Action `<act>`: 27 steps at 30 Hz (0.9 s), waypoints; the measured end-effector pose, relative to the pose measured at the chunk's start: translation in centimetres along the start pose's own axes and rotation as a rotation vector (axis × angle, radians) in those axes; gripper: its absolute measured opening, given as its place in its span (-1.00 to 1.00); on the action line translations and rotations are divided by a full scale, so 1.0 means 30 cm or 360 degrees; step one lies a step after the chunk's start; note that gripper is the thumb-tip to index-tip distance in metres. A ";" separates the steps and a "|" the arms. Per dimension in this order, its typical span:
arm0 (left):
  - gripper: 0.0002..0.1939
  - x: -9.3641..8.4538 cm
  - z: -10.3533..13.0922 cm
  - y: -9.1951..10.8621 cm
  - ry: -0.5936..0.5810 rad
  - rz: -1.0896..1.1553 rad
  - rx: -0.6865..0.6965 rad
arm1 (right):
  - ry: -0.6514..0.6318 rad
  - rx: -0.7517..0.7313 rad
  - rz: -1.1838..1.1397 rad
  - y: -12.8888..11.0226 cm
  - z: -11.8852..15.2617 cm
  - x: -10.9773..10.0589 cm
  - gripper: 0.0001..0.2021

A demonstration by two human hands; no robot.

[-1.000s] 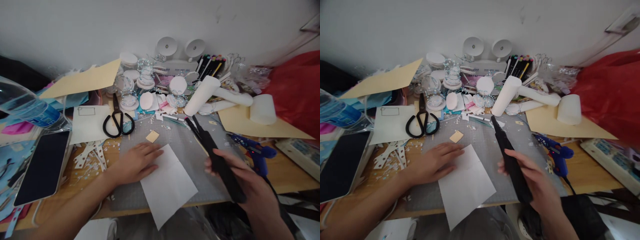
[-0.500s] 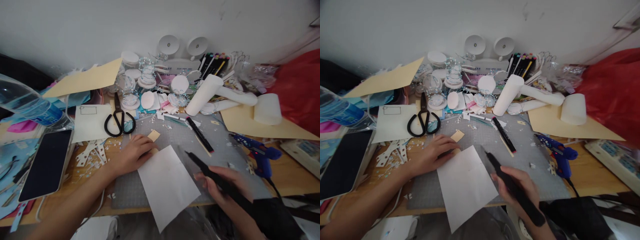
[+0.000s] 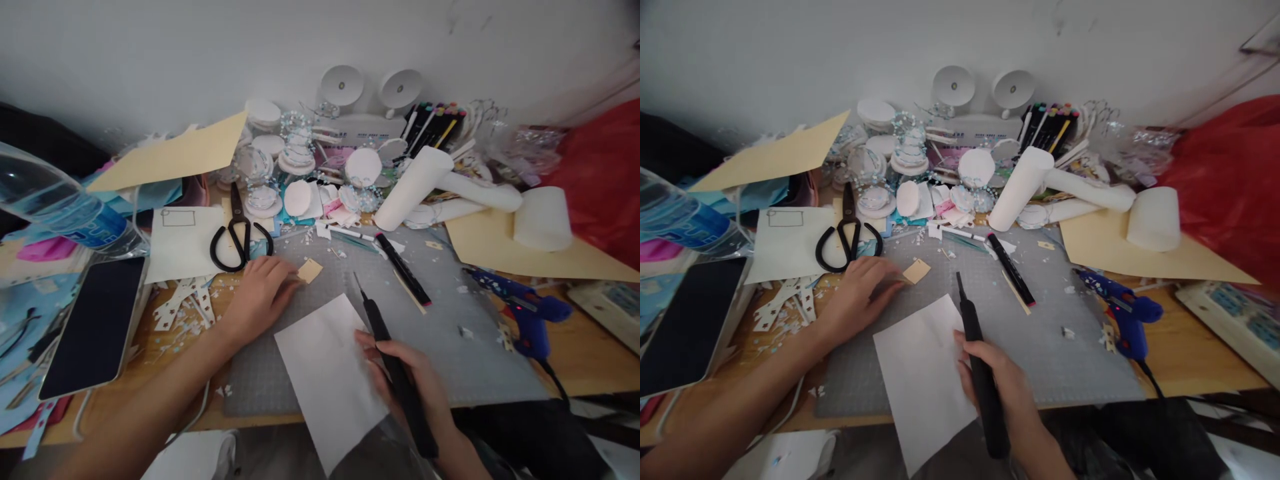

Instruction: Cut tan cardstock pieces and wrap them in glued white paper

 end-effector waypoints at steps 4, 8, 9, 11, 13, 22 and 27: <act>-0.74 -0.006 0.019 0.075 -0.0129 0.0171 0.0389 | -0.0029 0.0050 -0.0203 -0.011 -0.004 -0.009 -0.79; -0.64 0.040 0.062 0.155 -0.0640 0.0323 0.0860 | 0.0113 0.0140 -0.0590 -0.011 -0.037 -0.035 -0.63; -0.63 0.052 0.068 0.157 -0.0685 0.0285 0.0881 | 0.0161 0.0184 -0.0674 -0.006 -0.054 -0.044 -0.60; -0.59 0.070 0.070 0.144 -0.0692 0.0187 0.0863 | 0.0275 0.0252 -0.0777 0.005 -0.097 -0.070 -0.60; -0.57 0.078 0.066 0.124 -0.0649 0.0099 0.0826 | 0.0426 0.0236 -0.0765 0.007 -0.146 -0.108 -0.68; -0.59 0.059 0.038 0.095 -0.0464 -0.0069 0.0546 | 0.0249 0.0226 -0.0868 -0.054 -0.331 -0.106 -0.65; -0.77 0.062 0.040 0.099 -0.0310 -0.0209 0.0658 | 0.0162 0.0134 -0.0488 -0.062 -0.364 -0.068 -0.71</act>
Point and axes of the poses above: each hand's wrist, its own z-axis away from the middle knuckle, its own x-axis out of the palm, y = z × x, the point moved 4 cm from there along -z, towards the middle knuckle, and after that the axes turned 3 degrees about z, right-handed, at the moved point
